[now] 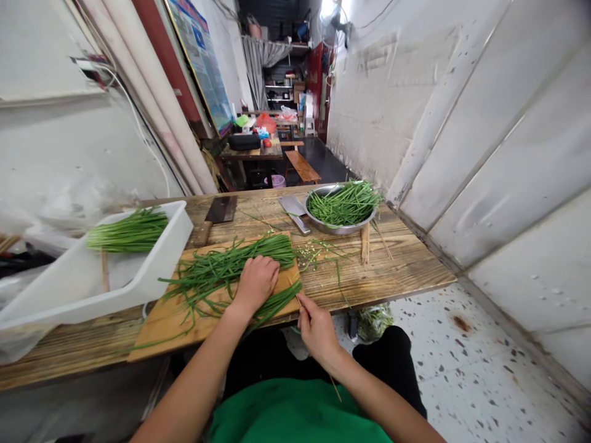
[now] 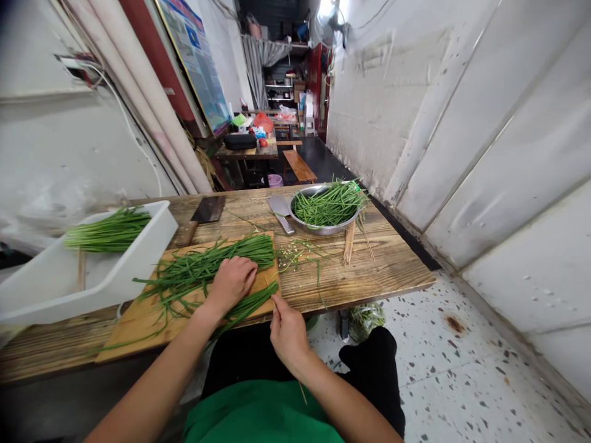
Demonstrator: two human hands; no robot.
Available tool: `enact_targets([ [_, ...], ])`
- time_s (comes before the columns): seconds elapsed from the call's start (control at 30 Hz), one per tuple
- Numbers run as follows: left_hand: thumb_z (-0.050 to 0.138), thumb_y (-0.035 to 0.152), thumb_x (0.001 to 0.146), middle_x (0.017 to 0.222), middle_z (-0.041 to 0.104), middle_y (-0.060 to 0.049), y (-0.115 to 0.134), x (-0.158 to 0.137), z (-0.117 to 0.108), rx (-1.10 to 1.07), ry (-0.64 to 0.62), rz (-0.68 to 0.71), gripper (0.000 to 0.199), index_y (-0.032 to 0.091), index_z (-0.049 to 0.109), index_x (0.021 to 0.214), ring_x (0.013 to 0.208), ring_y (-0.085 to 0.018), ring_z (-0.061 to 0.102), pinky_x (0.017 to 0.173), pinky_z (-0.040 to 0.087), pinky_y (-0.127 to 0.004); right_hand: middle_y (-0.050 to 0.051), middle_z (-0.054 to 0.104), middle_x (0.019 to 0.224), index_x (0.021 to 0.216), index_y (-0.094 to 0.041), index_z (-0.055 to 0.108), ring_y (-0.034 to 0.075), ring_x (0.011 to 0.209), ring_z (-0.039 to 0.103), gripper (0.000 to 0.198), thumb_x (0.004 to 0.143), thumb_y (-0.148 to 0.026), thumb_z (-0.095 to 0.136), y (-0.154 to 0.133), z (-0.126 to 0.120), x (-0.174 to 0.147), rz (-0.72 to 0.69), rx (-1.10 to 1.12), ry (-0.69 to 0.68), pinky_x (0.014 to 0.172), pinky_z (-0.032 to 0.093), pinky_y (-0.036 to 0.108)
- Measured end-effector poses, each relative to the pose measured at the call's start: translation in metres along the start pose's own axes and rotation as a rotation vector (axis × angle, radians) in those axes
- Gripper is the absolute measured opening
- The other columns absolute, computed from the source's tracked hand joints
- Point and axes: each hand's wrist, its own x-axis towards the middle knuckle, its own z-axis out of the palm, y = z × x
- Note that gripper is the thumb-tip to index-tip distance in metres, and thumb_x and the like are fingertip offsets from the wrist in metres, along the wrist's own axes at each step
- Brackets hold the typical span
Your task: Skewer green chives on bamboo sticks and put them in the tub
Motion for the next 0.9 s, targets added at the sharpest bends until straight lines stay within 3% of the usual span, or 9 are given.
enact_targets([
  [0.17,0.039,0.024,0.087,0.076,0.062,-0.007,-0.002,-0.006,0.003,-0.033,0.003,-0.047,0.022,0.017,0.060,0.091,0.076,-0.020,0.052,0.071,0.031,-0.033,0.004,0.063,0.060,0.115,-0.009,0.056,0.015,0.053,0.059,0.039,0.085,-0.019,0.033,0.001,0.000,0.000,0.006,0.010,-0.004,0.056,0.046,0.023],
  [0.27,0.046,0.025,0.085,0.080,0.066,-0.006,-0.006,-0.010,0.009,-0.163,0.022,-0.091,0.021,0.018,0.062,0.096,0.075,-0.019,0.055,0.073,0.033,-0.033,0.004,0.063,0.060,0.115,-0.009,0.056,0.016,0.053,0.059,0.039,0.085,-0.019,0.033,0.002,0.001,0.000,0.007,0.010,-0.002,0.056,0.046,0.023],
  [0.4,0.048,0.029,0.084,0.086,0.069,-0.003,-0.007,-0.013,0.011,-0.307,0.014,-0.138,0.020,0.021,0.067,0.086,0.078,-0.017,0.057,0.073,0.035,-0.031,0.004,0.063,0.059,0.115,-0.009,0.056,0.016,0.053,0.059,0.039,0.085,-0.018,0.033,0.001,0.001,-0.001,0.006,0.001,0.004,0.055,0.046,0.023],
  [0.5,0.050,0.030,0.082,0.093,0.067,-0.002,-0.003,-0.012,0.007,-0.291,0.020,-0.138,0.019,0.023,0.068,0.082,0.083,-0.018,0.056,0.073,0.034,-0.032,0.004,0.063,0.060,0.115,-0.009,0.056,0.015,0.052,0.058,0.039,0.085,-0.019,0.033,0.000,0.000,-0.001,0.007,-0.008,0.004,0.055,0.046,0.023],
  [0.63,0.048,0.029,0.083,0.087,0.067,-0.003,0.002,-0.012,0.003,-0.268,0.049,-0.166,0.020,0.021,0.067,0.082,0.081,-0.018,0.056,0.074,0.032,-0.033,0.004,0.062,0.059,0.115,-0.009,0.056,0.015,0.052,0.058,0.039,0.086,-0.019,0.033,0.000,0.000,-0.001,0.006,-0.003,-0.001,0.055,0.046,0.023],
  [0.77,0.046,0.027,0.082,0.084,0.068,-0.002,0.002,-0.014,0.007,-0.340,-0.024,-0.226,0.021,0.021,0.064,0.090,0.077,-0.017,0.059,0.076,0.033,-0.033,0.003,0.061,0.057,0.115,-0.009,0.056,0.015,0.051,0.058,0.039,0.086,-0.019,0.033,-0.001,0.000,-0.001,0.006,-0.001,-0.006,0.057,0.046,0.023],
  [0.9,0.046,0.032,0.083,0.094,0.068,-0.002,0.000,-0.015,0.012,-0.396,-0.080,-0.245,0.024,0.022,0.065,0.093,0.086,-0.019,0.060,0.080,0.035,-0.034,0.003,0.062,0.057,0.115,-0.009,0.056,0.014,0.051,0.058,0.039,0.085,-0.018,0.033,-0.001,0.000,-0.001,0.010,-0.006,-0.004,0.056,0.046,0.023],
])
